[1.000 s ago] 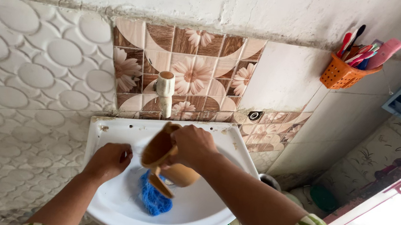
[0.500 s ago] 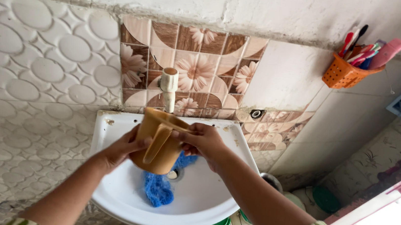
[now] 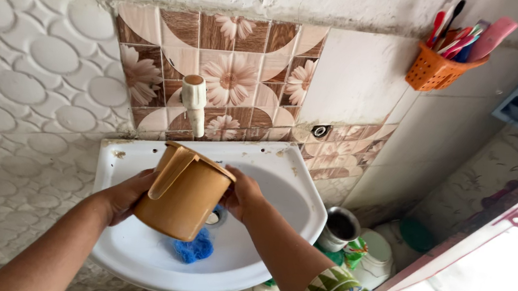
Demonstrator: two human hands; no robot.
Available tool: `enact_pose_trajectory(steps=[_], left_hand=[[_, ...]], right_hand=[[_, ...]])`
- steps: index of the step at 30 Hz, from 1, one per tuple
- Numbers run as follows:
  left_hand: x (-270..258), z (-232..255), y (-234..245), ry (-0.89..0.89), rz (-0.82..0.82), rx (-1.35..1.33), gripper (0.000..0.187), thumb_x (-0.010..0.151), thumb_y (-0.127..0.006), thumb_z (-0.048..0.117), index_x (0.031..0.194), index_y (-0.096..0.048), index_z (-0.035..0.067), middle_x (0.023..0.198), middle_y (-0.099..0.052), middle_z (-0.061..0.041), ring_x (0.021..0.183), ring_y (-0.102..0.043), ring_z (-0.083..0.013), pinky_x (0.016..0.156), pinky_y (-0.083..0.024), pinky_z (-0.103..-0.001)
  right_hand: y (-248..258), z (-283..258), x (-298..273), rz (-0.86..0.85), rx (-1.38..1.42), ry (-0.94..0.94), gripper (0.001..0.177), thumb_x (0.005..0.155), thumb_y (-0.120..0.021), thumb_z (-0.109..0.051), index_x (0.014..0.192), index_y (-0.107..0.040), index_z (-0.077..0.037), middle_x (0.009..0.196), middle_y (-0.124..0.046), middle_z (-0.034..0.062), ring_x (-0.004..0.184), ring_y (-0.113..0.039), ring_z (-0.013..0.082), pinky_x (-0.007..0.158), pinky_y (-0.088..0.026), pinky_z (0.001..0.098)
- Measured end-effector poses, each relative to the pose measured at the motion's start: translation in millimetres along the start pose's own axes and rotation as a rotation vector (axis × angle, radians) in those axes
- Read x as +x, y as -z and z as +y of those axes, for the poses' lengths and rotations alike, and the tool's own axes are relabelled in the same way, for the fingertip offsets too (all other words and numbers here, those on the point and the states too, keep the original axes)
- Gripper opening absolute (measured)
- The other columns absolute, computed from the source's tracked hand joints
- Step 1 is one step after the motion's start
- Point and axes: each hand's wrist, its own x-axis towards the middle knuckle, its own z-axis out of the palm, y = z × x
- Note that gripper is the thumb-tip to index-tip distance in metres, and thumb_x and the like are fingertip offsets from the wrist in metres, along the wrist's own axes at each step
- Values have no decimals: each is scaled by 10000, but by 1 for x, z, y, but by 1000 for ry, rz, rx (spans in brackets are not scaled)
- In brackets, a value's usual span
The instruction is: The person cleans a white bathroom sink using a blue scrubber and a brown mug. They repeatedly scoop water from a green basin, pour it over the scrubber and sink, and wipe the sink surfaces. The person also rinses the scrubber and mug during the process.
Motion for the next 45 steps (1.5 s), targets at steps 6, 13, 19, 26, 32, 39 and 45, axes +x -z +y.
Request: enact_pose_trajectory(steps=[6, 13, 19, 26, 32, 39, 45], left_hand=[[12, 29, -18, -15, -163, 78, 883, 785, -649, 641, 1451, -568, 68, 1339, -701, -92, 1186, -658, -166, 991, -530, -339], [10, 63, -36, 7, -152, 133, 929, 704, -748, 591, 1467, -523, 111, 1356, -691, -75, 1209, -656, -165, 1018, -525, -345], [-11, 79, -22, 43, 19, 57, 976, 666, -760, 574, 1491, -506, 118, 1390, -679, -91, 1217, -663, -170, 1009, -534, -357], [-18, 87, -20, 184, 107, 77, 980, 662, -750, 601, 1491, -517, 134, 1380, -693, -89, 1194, -674, -154, 989, -558, -360], [-18, 83, -18, 181, 114, 97, 1060, 612, -794, 596, 1524, -440, 187, 1415, -655, -79, 1238, -644, -175, 1016, -539, -372], [-23, 75, -4, 130, 295, 100, 1129, 554, -823, 576, 1536, -428, 180, 1431, -641, -77, 1282, -614, -199, 1066, -490, -402], [-38, 66, -15, -49, 378, 263, 1157, 508, -897, 482, 1509, -452, 113, 1425, -658, -112, 1338, -592, -236, 1127, -419, -391]], right_hand=[[19, 15, 44, 40, 176, -14, 271, 1045, -511, -191, 1186, -637, 3, 1108, -713, 174, 975, -717, 294, 881, -609, 465], [-25, 6, 101, -154, 153, -123, 191, 1029, -517, -185, 1097, -611, -33, 995, -660, 137, 862, -655, 261, 777, -566, 435], [-50, 5, 144, -331, 80, -257, 133, 1015, -522, -180, 1020, -589, -65, 898, -614, 104, 765, -601, 233, 688, -528, 409], [-67, 14, 174, -504, -19, -379, 105, 998, -528, -174, 930, -562, -101, 785, -560, 67, 652, -539, 200, 584, -485, 379], [-57, 26, 193, -593, -99, -465, 136, 984, -533, -168, 853, -540, -133, 688, -514, 35, 555, -485, 172, 495, -448, 353], [-48, 3, 216, -675, -161, -455, 205, 967, -539, -162, 764, -514, -169, 574, -460, -3, 442, -422, 140, 391, -404, 323], [32, -79, 209, -332, -425, 339, 229, 1034, -528, -176, 924, -663, -29, 758, -647, 69, 629, -572, 164, 571, -479, 315]])
